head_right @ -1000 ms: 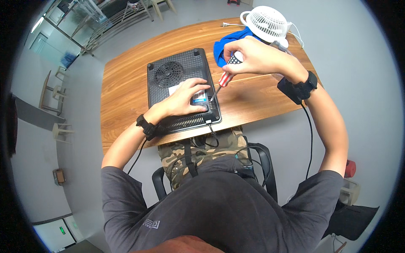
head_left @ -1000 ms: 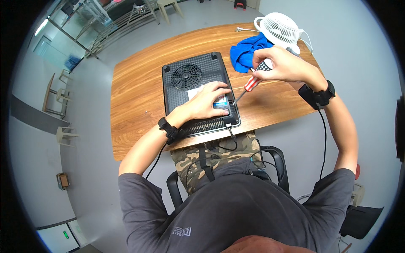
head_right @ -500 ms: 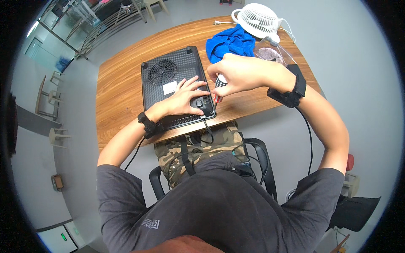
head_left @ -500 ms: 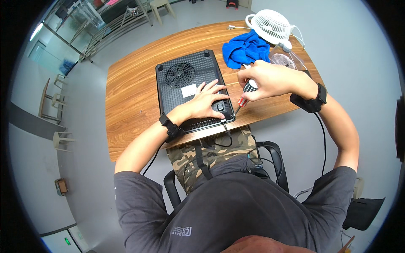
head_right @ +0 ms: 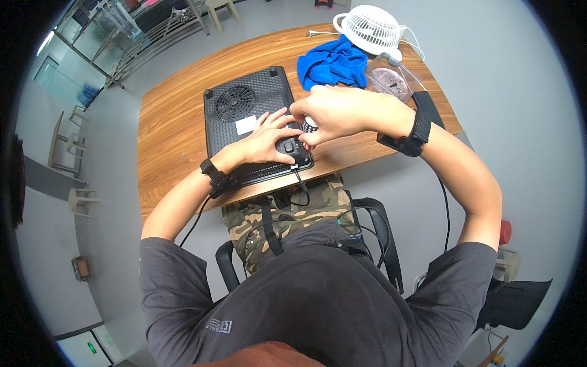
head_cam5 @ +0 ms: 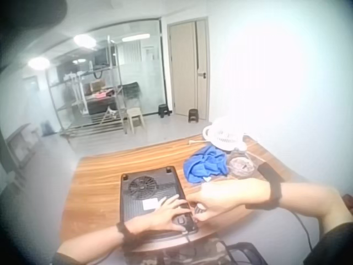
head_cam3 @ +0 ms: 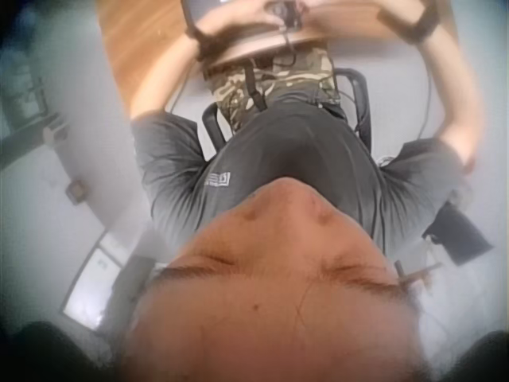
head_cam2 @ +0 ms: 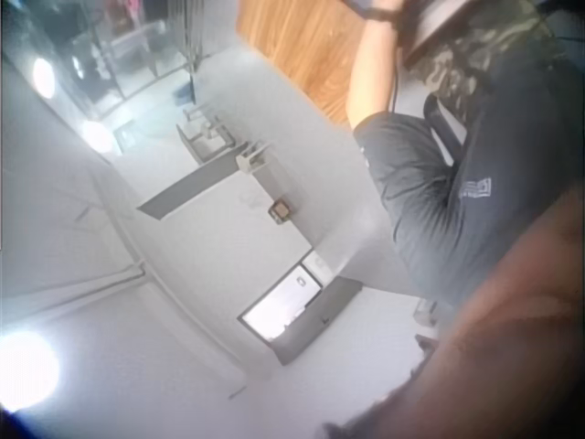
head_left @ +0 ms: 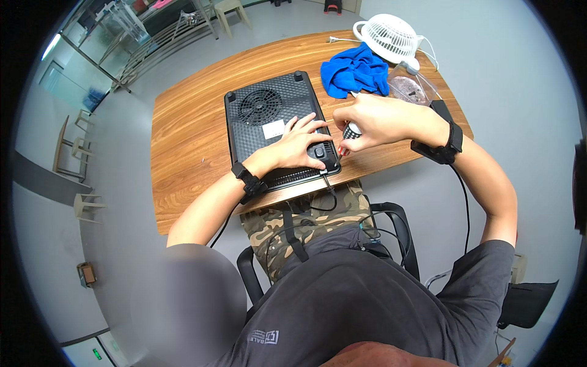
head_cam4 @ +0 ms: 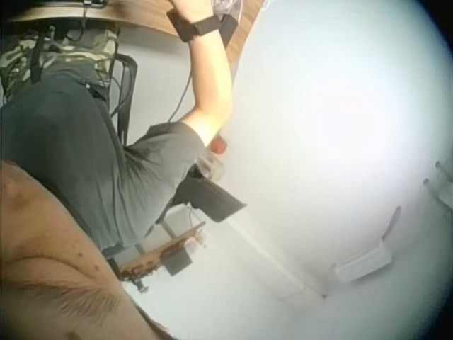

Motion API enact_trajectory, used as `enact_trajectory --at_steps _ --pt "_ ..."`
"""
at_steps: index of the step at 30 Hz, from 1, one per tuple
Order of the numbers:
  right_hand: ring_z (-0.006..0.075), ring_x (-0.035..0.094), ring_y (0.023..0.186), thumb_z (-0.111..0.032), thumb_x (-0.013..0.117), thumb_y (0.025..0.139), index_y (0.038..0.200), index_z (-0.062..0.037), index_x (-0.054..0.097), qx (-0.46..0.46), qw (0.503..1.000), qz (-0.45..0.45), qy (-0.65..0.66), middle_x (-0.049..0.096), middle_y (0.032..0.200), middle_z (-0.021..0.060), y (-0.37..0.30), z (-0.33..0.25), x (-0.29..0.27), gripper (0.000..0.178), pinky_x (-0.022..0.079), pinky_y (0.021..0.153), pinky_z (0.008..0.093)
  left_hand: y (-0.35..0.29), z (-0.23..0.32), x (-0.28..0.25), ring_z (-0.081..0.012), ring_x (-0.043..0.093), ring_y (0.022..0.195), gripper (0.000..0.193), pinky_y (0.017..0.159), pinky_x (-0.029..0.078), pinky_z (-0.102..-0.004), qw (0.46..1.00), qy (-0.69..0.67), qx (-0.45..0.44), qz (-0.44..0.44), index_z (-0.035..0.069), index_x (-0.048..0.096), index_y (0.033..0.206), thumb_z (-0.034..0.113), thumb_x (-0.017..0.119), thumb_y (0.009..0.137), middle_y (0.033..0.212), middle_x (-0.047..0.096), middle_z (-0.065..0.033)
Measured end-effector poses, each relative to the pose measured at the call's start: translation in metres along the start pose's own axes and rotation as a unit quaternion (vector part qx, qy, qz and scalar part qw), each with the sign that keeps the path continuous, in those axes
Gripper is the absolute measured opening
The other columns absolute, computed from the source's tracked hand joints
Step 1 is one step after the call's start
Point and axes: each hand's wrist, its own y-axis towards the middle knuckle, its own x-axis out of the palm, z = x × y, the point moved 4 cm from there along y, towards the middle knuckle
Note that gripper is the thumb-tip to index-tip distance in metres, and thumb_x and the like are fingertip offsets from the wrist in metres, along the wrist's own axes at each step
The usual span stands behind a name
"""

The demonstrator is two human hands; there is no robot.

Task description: The person assembles a portable electric heater by securing the top and bottom casings with a screwdriver. They tighten multiple screws on both sides of the device and then wipe the exterior with a blue cloth.

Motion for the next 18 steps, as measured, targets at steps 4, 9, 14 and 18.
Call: enact_trajectory --at_steps 4,9,14,18 --pt "0.0374 0.065 0.068 -0.038 0.076 0.086 0.093 -0.0035 0.065 0.005 1.000 -0.010 -0.018 0.067 0.072 0.0160 0.003 -0.002 0.003 0.037 0.050 0.085 0.0457 -0.001 -0.001 0.000 -0.0373 0.011 0.158 0.080 0.122 0.007 -0.0699 1.000 0.000 0.000 -0.003 0.021 0.058 0.145 0.053 0.083 0.077 0.160 0.035 -0.0124" --pt "0.0361 0.068 0.068 -0.035 0.075 0.086 0.096 -0.0054 0.067 -0.017 0.999 0.001 -0.038 0.070 0.073 0.0139 0.006 -0.002 0.007 0.032 0.054 0.079 0.0451 -0.001 0.002 -0.001 -0.0372 0.012 0.157 0.082 0.122 0.007 -0.0696 1.000 -0.004 0.001 -0.005 0.017 0.058 0.145 0.054 0.083 0.077 0.161 0.034 -0.0146" --pt "0.0341 0.071 0.069 -0.033 0.074 0.086 0.100 -0.0049 0.069 -0.016 0.999 -0.025 -0.034 0.071 0.074 0.0154 0.013 -0.006 0.008 0.032 0.057 0.070 0.0437 -0.001 -0.004 0.002 -0.0385 0.013 0.157 0.080 0.122 0.006 -0.0681 1.000 -0.019 0.002 0.014 0.021 0.061 0.143 0.057 0.083 0.075 0.162 0.035 -0.0142" --pt "0.0350 0.071 0.070 -0.036 0.074 0.088 0.104 -0.0027 0.069 -0.020 0.999 -0.014 -0.038 0.072 0.076 0.0165 0.016 -0.009 0.008 0.037 0.057 0.071 0.0433 0.000 -0.004 0.001 -0.0385 0.013 0.157 0.081 0.122 0.007 -0.0679 1.000 -0.010 0.004 0.006 0.021 0.060 0.144 0.057 0.083 0.075 0.162 0.035 -0.0141"
